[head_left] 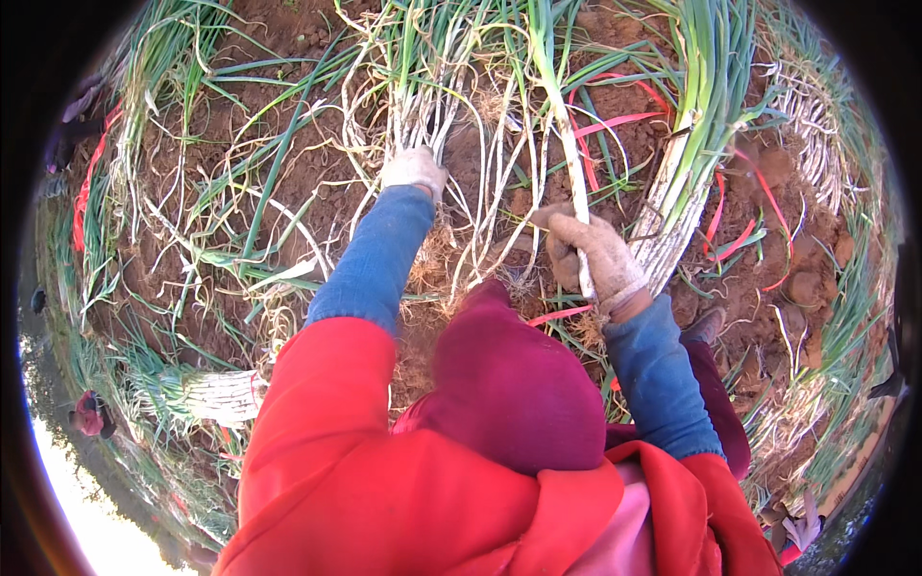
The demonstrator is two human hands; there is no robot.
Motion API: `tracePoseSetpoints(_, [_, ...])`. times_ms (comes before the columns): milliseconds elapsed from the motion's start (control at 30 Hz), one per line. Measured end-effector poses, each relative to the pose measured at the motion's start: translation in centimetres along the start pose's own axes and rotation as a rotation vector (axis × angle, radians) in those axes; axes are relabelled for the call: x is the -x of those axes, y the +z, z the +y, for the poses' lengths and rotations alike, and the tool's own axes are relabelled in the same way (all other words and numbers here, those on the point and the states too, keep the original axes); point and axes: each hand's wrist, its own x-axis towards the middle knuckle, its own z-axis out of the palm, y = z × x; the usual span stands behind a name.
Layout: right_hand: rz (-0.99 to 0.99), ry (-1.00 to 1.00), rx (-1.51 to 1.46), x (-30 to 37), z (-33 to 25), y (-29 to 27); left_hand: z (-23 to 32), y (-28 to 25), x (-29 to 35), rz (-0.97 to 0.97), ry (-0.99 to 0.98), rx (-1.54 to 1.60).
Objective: The person gathers green onions from the ground, aligns them into bundles, and secures them with red ties. The person repeats this process multiple times, creating several neat bundles of onions.
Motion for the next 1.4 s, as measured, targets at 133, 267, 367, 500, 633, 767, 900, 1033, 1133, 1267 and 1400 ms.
tracePoseSetpoints(133, [-0.051,-0.109,0.042,-0.9,-1.5,0.5,0.2,-0.2,0.0,-0.115,0.03,-0.09])
tracePoseSetpoints(267, [-0.022,0.011,-0.013,-3.0,0.5,1.3,1.0,-0.5,0.7,-0.013,-0.199,0.156])
tracePoseSetpoints(367, [-0.052,-0.023,0.0,-4.2,1.9,1.4,1.8,-0.4,0.6,-0.005,-0.138,-0.02])
tracePoseSetpoints(500, [-0.024,-0.051,0.053,-4.6,2.2,0.7,1.5,-0.3,-1.1,-0.19,-0.119,0.021])
tracePoseSetpoints(633, [0.008,-0.047,0.076,-5.1,2.4,0.0,0.1,-0.5,-2.2,-0.291,-0.112,0.194])
tracePoseSetpoints(767, [-0.028,-0.069,0.049,-6.7,3.8,0.4,0.9,-1.4,1.1,-0.251,-0.206,0.691])
tracePoseSetpoints(900, [0.031,-0.074,0.165,-8.3,5.0,1.8,3.8,-2.7,6.7,-0.181,0.012,0.864])
tracePoseSetpoints(1033, [0.119,-0.067,0.298,-8.2,5.2,2.5,4.9,-2.8,8.9,-0.23,0.176,0.967])
tracePoseSetpoints(1133, [0.183,-0.069,0.14,-7.7,4.9,2.3,3.7,-2.1,8.7,0.141,-0.188,1.03])
tracePoseSetpoints(1267, [0.111,-0.18,0.156,-7.5,4.8,2.5,3.5,-0.3,8.9,-0.345,-0.311,1.317])
tracePoseSetpoints(1400, [0.218,-0.122,0.28,-7.4,3.7,2.6,5.8,1.9,8.7,-0.429,-0.021,1.734])
